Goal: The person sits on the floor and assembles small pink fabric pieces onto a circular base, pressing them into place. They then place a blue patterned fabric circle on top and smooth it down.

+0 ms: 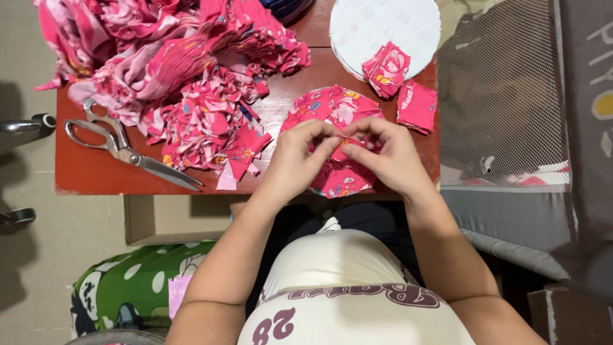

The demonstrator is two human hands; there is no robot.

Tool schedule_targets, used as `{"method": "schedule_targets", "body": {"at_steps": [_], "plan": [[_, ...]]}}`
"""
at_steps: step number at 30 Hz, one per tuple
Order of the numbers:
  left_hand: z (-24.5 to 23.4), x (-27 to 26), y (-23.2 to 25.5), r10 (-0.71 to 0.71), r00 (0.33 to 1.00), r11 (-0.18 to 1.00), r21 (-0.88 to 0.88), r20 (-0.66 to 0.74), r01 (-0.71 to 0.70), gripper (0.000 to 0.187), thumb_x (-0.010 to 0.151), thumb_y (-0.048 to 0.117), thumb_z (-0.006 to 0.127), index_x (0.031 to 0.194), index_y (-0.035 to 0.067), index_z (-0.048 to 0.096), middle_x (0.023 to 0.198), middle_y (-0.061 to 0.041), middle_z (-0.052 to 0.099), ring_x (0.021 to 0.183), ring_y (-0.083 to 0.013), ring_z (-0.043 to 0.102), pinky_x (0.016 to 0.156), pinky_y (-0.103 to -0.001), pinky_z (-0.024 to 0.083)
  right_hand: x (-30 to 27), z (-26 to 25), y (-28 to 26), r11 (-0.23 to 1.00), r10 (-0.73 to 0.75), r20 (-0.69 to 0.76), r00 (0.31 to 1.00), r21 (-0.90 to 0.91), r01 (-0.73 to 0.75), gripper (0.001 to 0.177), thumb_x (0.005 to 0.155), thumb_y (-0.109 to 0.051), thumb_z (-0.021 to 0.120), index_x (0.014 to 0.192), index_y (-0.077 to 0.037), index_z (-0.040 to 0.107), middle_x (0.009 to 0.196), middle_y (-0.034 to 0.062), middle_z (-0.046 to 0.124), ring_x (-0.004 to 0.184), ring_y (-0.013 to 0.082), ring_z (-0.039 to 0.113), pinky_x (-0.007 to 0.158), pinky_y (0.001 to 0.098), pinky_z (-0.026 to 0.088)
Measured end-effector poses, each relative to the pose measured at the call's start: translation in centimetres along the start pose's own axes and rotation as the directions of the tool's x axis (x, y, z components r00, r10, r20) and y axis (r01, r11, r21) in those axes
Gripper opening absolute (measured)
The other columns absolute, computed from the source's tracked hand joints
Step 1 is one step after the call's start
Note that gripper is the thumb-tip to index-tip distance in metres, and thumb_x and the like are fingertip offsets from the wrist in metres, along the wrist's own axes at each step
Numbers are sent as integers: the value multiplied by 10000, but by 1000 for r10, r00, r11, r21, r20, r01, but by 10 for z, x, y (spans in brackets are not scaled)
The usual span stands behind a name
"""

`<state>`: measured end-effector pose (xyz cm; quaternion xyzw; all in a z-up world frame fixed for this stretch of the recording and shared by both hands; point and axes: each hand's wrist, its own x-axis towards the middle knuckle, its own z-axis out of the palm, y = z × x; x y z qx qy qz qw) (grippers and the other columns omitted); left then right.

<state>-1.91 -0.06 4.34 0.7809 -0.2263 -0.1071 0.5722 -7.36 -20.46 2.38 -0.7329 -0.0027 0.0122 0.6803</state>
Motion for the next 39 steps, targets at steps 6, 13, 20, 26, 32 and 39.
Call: {"method": "schedule_targets", "body": {"at_steps": [6,13,20,26,32,39], "plan": [[15,12,-12,9,992,991,130,-124,7,127,920,133,726,927,10,696,861,-96,666,795,-231,639,746,-357,506,2,-3,14,979,69,-172,983,-179,-100,190,945,-22,758,1132,-3,733,854,-44,661,735,5,529,650,175,436],[22,30,-15,106,967,911,412,-232,-1,205,875,180,773,800,24,663,1051,-134,531,1034,-331,497,917,-459,396,23,10,4,941,-99,-320,942,-339,-16,341,923,-26,755,1224,1,597,807,-1,673,707,33,597,643,206,491],[26,45,-23,141,952,865,501,-271,14,205,848,176,778,764,30,661,1072,-140,531,1050,-340,491,908,-475,383,39,11,1,836,-201,-359,912,-548,-32,372,903,-46,789,1218,-16,594,762,26,665,641,89,630,598,254,515],[27,48,-29,145,952,846,533,-271,23,235,851,204,787,758,34,655,1082,-142,518,1054,-339,486,905,-484,368,42,13,1,743,-286,-337,897,-669,-14,378,876,-58,811,1199,-20,618,758,31,642,636,137,618,607,307,510],[30,45,-31,209,933,829,559,-293,-11,174,904,156,737,975,26,645,1163,-165,517,1107,-346,481,919,-491,356,40,14,-5,664,-370,-297,880,-747,28,342,884,-76,825,1171,-32,643,867,59,671,832,214,646,736,346,515],[26,5,-31,299,949,618,739,95,-269,577,956,166,587,1510,50,474,1611,-83,392,1499,-212,371,1137,-559,228,-2,12,-9,472,-359,30,933,-856,209,532,1004,-324,649,1405,11,549,1498,179,533,1417,325,471,1118,502,320]]}}
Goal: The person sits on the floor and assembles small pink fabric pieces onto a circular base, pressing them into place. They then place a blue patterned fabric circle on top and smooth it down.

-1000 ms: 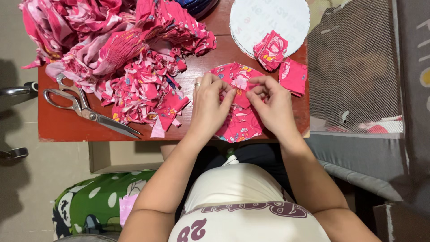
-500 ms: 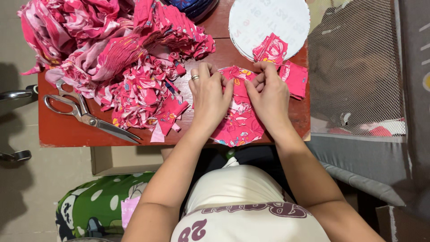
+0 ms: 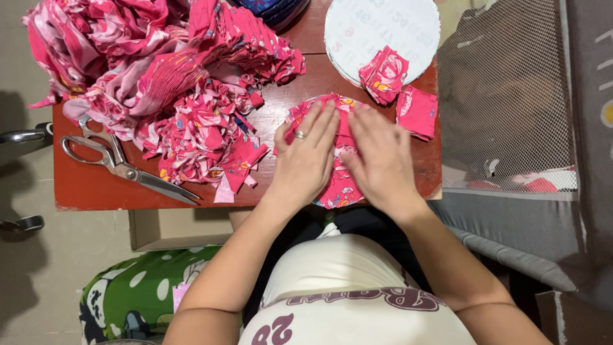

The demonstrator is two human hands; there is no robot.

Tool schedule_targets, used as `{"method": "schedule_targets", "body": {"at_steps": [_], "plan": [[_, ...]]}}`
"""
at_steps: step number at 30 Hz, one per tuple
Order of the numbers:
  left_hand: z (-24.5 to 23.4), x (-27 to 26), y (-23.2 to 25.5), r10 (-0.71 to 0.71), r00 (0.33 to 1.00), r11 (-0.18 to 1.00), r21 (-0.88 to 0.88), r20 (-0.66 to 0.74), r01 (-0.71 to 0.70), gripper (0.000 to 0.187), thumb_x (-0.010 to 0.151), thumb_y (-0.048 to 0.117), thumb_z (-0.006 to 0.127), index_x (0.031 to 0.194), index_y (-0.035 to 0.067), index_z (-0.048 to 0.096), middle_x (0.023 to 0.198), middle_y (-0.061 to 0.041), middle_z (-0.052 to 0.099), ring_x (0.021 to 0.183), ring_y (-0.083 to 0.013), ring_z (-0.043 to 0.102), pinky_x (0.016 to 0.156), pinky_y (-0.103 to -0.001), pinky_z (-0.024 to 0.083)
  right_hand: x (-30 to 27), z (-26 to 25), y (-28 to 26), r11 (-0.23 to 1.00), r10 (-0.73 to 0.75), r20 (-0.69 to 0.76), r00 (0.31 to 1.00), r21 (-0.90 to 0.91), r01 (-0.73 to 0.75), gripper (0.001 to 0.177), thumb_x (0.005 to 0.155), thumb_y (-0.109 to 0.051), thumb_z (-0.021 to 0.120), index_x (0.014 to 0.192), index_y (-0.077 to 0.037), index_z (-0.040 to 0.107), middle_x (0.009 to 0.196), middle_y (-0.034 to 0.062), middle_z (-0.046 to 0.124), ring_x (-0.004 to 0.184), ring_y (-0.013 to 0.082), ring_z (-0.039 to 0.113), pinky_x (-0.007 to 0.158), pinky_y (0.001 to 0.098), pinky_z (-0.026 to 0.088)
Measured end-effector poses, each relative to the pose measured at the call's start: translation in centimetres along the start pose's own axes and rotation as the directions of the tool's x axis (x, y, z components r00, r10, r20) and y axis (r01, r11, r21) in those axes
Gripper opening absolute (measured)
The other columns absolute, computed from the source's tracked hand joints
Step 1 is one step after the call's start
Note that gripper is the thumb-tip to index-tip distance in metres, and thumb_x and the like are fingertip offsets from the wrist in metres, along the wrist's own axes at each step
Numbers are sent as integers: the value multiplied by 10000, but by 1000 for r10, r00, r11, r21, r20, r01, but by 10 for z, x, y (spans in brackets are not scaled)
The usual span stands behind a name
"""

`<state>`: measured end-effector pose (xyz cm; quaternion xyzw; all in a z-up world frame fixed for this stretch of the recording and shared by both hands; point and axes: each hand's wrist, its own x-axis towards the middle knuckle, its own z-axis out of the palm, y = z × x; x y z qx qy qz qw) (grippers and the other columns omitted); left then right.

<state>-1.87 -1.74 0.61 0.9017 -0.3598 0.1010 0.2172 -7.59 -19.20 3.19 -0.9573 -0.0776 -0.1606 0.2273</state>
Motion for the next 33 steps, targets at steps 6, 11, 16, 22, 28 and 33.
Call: {"method": "schedule_targets", "body": {"at_steps": [6,11,16,22,28,33], "plan": [[5,-5,-3,-10,989,1000,28,151,6,636,999,274,499,1587,62,381,1685,-75,295,1572,-218,230,1214,-594,41,-11,17,-3,992,-21,204,979,-119,46,868,1015,-623,417,1571,41,367,1671,210,314,1570,304,261,1227,590,102],[10,-6,-4,-11,988,1000,31,156,6,628,1019,292,476,1591,55,376,1695,-80,280,1582,-213,211,1221,-609,11,-14,20,-4,989,-3,190,982,-147,31,915,1012,-688,349,1571,35,371,1667,199,326,1561,297,288,1222,608,58],[5,-9,-3,-25,991,999,31,130,22,630,1016,304,479,1590,64,379,1693,-71,275,1582,-219,202,1217,-628,13,-14,18,-3,986,-7,191,982,-160,38,884,1020,-672,354,1566,22,382,1660,199,338,1558,297,297,1216,611,43],[-19,-53,0,-185,979,980,-88,-83,177,526,989,294,582,1437,28,511,1556,-155,415,1474,-295,362,1149,-595,169,-3,15,-28,996,-76,59,995,46,73,572,1026,-400,565,1440,-5,549,1518,167,526,1450,329,447,1156,562,220],[-39,-100,-23,-471,837,881,-201,-280,429,175,969,140,671,1113,50,627,1148,-132,583,1138,-332,543,973,-510,350,29,52,-81,949,-227,-45,973,212,231,218,896,-88,762,1100,-49,694,1147,90,621,1136,314,559,961,453,434],[-48,-104,-31,-465,805,881,-278,-369,381,136,957,39,659,1081,19,606,1058,-139,608,1020,-341,596,918,-464,453,51,71,-98,942,-287,-31,957,170,288,196,829,-42,758,1013,-43,689,1076,118,590,1054,343,540,908,445,451]]}}
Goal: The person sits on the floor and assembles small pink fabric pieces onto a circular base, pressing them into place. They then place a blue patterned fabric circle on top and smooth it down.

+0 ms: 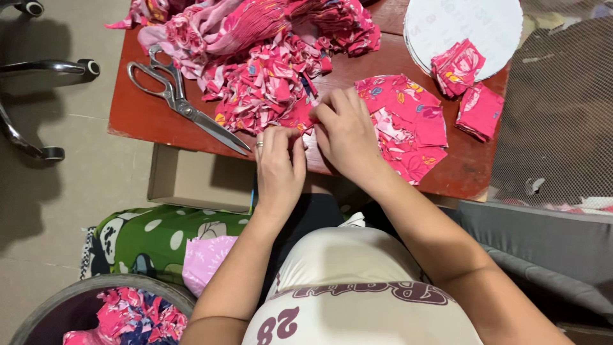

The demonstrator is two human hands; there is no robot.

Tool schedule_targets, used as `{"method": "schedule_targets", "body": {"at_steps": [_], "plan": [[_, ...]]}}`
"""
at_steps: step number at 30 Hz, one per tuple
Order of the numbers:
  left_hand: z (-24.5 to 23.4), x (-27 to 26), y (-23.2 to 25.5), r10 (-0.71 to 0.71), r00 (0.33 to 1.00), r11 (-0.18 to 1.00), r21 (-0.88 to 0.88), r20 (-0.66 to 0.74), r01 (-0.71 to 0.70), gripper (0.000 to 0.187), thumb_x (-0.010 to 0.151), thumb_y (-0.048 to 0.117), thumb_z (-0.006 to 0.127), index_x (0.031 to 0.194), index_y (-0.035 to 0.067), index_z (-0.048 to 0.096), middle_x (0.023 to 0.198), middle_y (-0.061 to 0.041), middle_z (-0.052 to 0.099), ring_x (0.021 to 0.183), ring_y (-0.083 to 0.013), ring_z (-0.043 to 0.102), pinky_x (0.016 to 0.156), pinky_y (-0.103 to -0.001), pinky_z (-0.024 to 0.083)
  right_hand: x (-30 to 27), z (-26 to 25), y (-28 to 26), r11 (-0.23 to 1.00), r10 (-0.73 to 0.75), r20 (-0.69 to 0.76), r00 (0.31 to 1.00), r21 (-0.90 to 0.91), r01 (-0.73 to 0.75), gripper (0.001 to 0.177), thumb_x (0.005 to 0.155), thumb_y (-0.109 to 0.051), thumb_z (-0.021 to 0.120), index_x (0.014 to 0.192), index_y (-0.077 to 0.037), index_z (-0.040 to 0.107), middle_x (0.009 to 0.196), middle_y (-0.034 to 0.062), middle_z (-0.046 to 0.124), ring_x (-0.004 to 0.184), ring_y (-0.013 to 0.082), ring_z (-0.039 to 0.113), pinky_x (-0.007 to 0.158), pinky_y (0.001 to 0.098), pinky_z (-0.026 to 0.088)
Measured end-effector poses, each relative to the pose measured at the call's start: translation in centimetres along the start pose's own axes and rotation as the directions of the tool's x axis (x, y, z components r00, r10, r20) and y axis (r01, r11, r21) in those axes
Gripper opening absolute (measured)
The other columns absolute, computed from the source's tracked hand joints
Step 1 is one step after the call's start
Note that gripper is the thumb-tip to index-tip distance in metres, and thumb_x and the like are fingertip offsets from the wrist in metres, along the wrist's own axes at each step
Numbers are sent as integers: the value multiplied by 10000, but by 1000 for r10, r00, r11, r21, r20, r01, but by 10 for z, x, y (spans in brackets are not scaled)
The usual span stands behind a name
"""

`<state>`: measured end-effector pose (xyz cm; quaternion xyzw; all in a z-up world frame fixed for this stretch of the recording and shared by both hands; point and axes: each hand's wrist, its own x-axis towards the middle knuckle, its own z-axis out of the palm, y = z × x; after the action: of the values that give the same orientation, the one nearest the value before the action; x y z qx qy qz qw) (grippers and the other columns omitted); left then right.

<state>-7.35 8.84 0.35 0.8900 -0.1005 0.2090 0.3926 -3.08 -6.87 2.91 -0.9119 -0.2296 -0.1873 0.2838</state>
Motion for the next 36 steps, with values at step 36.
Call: {"method": "schedule_targets", "body": {"at_steps": [36], "plan": [[21,2,10,-137,819,559,-639,557,529,103,955,70,745,1006,26,666,871,63,638,702,17,505,610,-163,395,-84,-45,30,160,341,399,851,867,-471,163,976,44,742,1066,-8,617,1002,4,606,849,42,589,735,200,480]]}}
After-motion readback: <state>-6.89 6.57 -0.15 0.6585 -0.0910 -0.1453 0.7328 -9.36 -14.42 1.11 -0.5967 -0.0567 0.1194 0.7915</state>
